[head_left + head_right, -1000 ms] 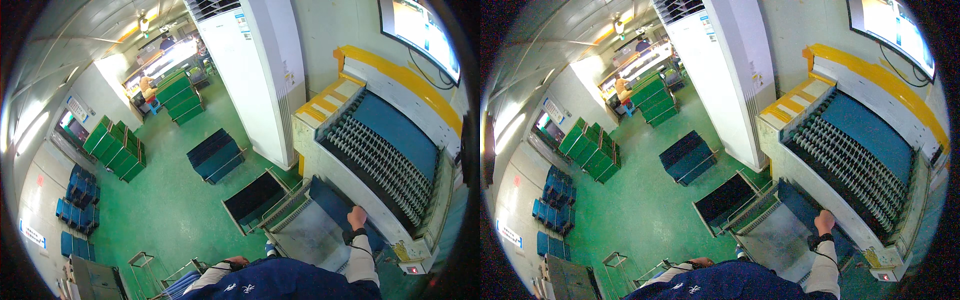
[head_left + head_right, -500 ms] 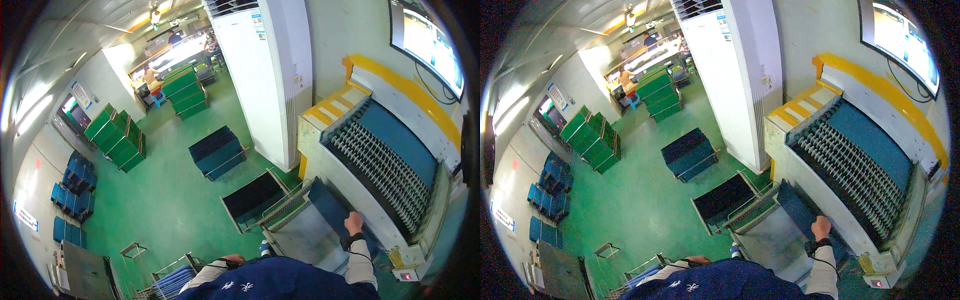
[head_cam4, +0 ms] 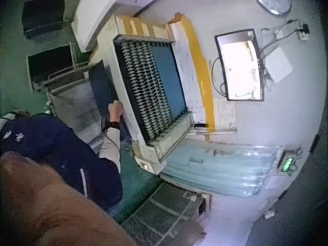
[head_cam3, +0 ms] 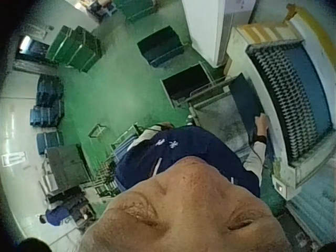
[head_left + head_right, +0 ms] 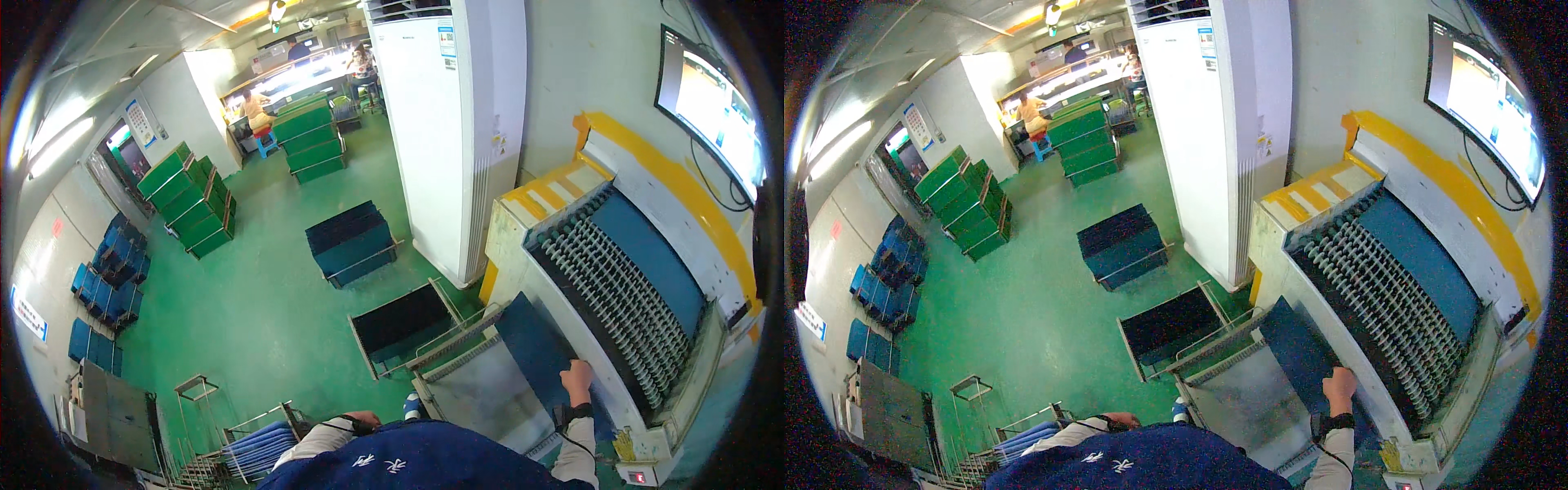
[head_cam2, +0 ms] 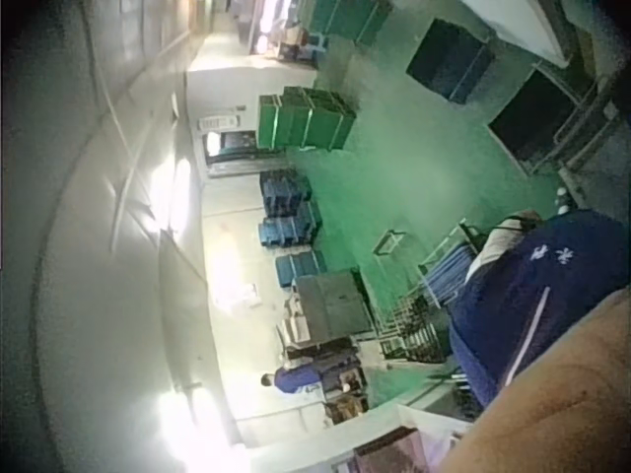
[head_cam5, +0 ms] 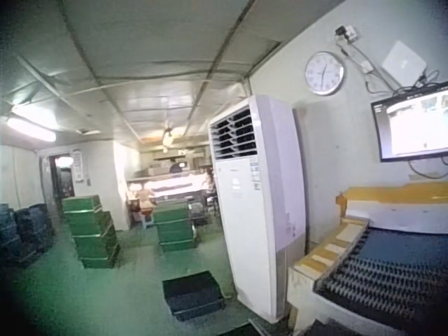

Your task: Feeding blue rectangular plates into a processing machine on a fabrication floor.

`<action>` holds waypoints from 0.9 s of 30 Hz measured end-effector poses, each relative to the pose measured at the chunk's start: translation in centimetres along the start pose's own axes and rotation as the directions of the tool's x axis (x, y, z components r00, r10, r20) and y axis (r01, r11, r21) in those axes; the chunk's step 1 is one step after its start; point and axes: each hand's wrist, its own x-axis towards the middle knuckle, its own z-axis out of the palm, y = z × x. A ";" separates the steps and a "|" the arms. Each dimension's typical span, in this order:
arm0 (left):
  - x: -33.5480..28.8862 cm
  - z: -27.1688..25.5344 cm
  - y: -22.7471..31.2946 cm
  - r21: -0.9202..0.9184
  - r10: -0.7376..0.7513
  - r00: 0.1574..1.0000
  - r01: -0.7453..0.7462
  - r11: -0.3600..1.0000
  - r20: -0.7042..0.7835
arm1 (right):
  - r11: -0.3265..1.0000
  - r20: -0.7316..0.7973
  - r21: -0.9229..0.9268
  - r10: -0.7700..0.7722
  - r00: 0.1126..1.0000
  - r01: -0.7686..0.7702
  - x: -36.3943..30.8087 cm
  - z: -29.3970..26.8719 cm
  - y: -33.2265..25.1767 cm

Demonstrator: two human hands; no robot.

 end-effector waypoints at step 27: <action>-3.4 0.3 4.6 0.151 -0.092 0.968 0.129 0.980 -0.232 | 0.997 0.070 -0.027 -0.065 0.995 0.067 -0.3 -3.4 -0.7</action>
